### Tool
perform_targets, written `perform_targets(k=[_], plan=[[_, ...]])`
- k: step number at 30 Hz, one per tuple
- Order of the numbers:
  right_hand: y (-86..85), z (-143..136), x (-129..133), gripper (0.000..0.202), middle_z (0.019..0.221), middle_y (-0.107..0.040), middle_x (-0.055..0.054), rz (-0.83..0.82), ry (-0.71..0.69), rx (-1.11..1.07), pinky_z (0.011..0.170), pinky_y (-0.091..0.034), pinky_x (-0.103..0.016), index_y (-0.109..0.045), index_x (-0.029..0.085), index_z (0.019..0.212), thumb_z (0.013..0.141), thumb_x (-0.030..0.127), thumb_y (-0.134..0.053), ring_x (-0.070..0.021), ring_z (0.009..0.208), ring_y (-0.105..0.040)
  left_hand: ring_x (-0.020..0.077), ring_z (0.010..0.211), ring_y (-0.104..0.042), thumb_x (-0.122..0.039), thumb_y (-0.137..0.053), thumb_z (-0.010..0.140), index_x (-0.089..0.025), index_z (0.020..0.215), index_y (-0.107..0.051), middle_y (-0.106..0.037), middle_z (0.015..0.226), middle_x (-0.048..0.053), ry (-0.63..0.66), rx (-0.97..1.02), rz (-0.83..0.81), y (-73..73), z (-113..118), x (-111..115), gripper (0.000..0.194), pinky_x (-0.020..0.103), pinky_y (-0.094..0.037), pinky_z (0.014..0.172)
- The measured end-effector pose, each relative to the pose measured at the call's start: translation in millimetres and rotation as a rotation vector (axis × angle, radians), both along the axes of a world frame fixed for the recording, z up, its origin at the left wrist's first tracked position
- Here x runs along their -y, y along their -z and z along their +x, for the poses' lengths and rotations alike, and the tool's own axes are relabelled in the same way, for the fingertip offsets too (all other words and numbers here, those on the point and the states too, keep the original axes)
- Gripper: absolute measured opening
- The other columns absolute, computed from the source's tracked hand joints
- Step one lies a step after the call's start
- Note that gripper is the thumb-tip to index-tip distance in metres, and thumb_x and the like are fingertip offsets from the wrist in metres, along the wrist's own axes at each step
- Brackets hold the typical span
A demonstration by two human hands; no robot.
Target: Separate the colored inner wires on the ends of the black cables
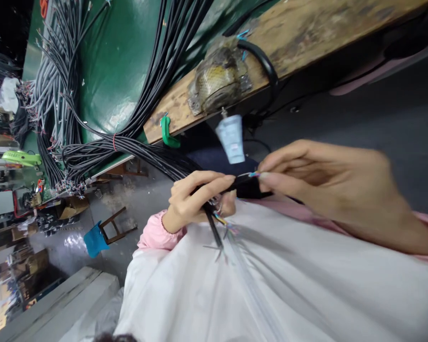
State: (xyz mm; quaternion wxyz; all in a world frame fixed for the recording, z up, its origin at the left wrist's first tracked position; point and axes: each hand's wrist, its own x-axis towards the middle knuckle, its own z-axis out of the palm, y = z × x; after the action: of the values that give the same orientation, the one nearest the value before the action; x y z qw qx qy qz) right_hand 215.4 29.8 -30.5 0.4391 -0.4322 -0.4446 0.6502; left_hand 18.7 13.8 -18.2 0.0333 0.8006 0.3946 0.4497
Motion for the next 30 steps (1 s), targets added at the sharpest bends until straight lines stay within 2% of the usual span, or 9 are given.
perform_targets(k=[2, 5, 8, 10, 13, 17, 23, 25, 30], plan=[[11.3, 7, -2, 0.024, 0.068, -0.072, -0.002, -0.004, 0.055, 0.076, 0.048, -0.053, -0.029, -0.073, 0.028, 0.079, 0.074, 0.046, -0.088, -0.0164, 0.056, -0.067, 0.0127, 0.056, -0.067, -0.058, -0.062, 0.095, -0.019, 0.093, -0.076, -0.072, 0.07, 0.001, 0.077, 0.008, 0.026, -0.3, -11, -2, 0.042, 0.025, -0.056, 0.055], [34.2, 13, -6, 0.011, 0.073, -0.075, -0.003, -0.006, 0.126, 0.159, 0.054, -0.054, -0.03, -0.075, 0.027, 0.084, 0.078, 0.034, -0.082, -0.0165, 0.06, -0.068, 0.0081, 0.036, -0.045, -0.064, -0.064, 0.092, -0.019, 0.098, -0.074, -0.05, 0.047, -0.008, 0.295, -0.012, -0.006, -0.7, -25, -10, 0.047, 0.025, -0.037, 0.041], [55.9, 12, -9, 0.013, 0.074, -0.076, -0.003, 0.127, 0.127, 0.312, 0.058, -0.051, -0.03, -0.079, 0.027, 0.089, 0.079, 0.022, -0.072, -0.0159, 0.061, -0.067, 0.009, 0.047, -0.054, -0.05, -0.059, 0.1, -0.018, 0.101, -0.069, -0.06, 0.059, -0.004, 0.43, -0.156, -0.091, -5.6, -32, -18, 0.033, 0.025, -0.041, 0.047], [67.3, 7, -10, 0.019, 0.069, -0.075, 0.0, 0.256, 0.02, 0.433, 0.055, -0.046, -0.029, -0.081, 0.028, 0.088, 0.078, 0.017, -0.069, -0.0139, 0.054, -0.062, 0.0115, 0.067, -0.067, -0.035, -0.049, 0.105, -0.018, 0.1, -0.066, -0.071, 0.078, 0.002, 0.413, -0.208, -0.13, -9.8, -35, -18, 0.024, 0.025, -0.053, 0.061], [76.2, -4, -11, 0.019, 0.063, -0.074, 0.002, 0.403, -0.298, 0.419, 0.049, -0.04, -0.028, -0.081, 0.028, 0.079, 0.076, 0.014, -0.069, -0.0131, 0.047, -0.058, 0.0132, 0.084, -0.073, -0.024, -0.045, 0.107, -0.017, 0.106, -0.065, -0.075, 0.09, 0.004, 0.338, -0.18, -0.096, -10.6, -36, -12, 0.022, 0.027, -0.06, 0.076], [66.9, -22, -11, 0.027, 0.069, -0.076, -0.001, 0.523, -0.478, 0.329, 0.055, -0.046, -0.027, -0.08, 0.026, 0.079, 0.081, 0.01, -0.058, -0.0147, 0.057, -0.064, 0.0119, 0.074, -0.072, -0.029, -0.042, 0.109, -0.016, 0.121, -0.065, -0.076, 0.086, 0.002, 0.226, -0.174, -0.041, -2.3, -33, -5, 0.029, 0.025, -0.057, 0.07], [35.9, -33, -4, 0.019, 0.084, -0.08, -0.001, 0.54, -0.036, 0.202, 0.068, -0.057, -0.027, -0.078, 0.025, 0.088, 0.092, 0.019, -0.06, -0.0155, 0.073, -0.073, 0.0072, 0.048, -0.057, -0.025, -0.053, 0.105, -0.014, 0.098, -0.069, -0.067, 0.061, -0.004, 0.104, -0.163, -0.05, 1.7, -22, 2, 0.021, 0.024, -0.039, 0.052], [29.2, -31, -2, 0.013, 0.081, -0.079, 0.0, 0.538, 0.0, 0.107, 0.065, -0.057, -0.024, -0.078, 0.026, 0.089, 0.092, 0.021, -0.066, -0.0139, 0.07, -0.073, 0.0062, 0.048, -0.057, -0.024, -0.058, 0.103, -0.015, 0.094, -0.069, -0.068, 0.062, -0.004, 0.042, -0.125, -0.043, 1.2, -19, 3, 0.017, 0.022, -0.04, 0.053], [19.8, -28, 4, 0.008, 0.081, -0.076, -0.001, 0.422, -0.021, -0.05, 0.062, -0.059, -0.023, -0.077, 0.026, 0.097, 0.093, 0.03, -0.071, -0.012, 0.067, -0.072, 0.0074, 0.059, -0.065, -0.031, -0.061, 0.102, -0.017, 0.107, -0.068, -0.077, 0.079, -0.001, 0.046, -0.108, -0.079, 1.0, -17, 3, 0.016, 0.02, -0.049, 0.059]])
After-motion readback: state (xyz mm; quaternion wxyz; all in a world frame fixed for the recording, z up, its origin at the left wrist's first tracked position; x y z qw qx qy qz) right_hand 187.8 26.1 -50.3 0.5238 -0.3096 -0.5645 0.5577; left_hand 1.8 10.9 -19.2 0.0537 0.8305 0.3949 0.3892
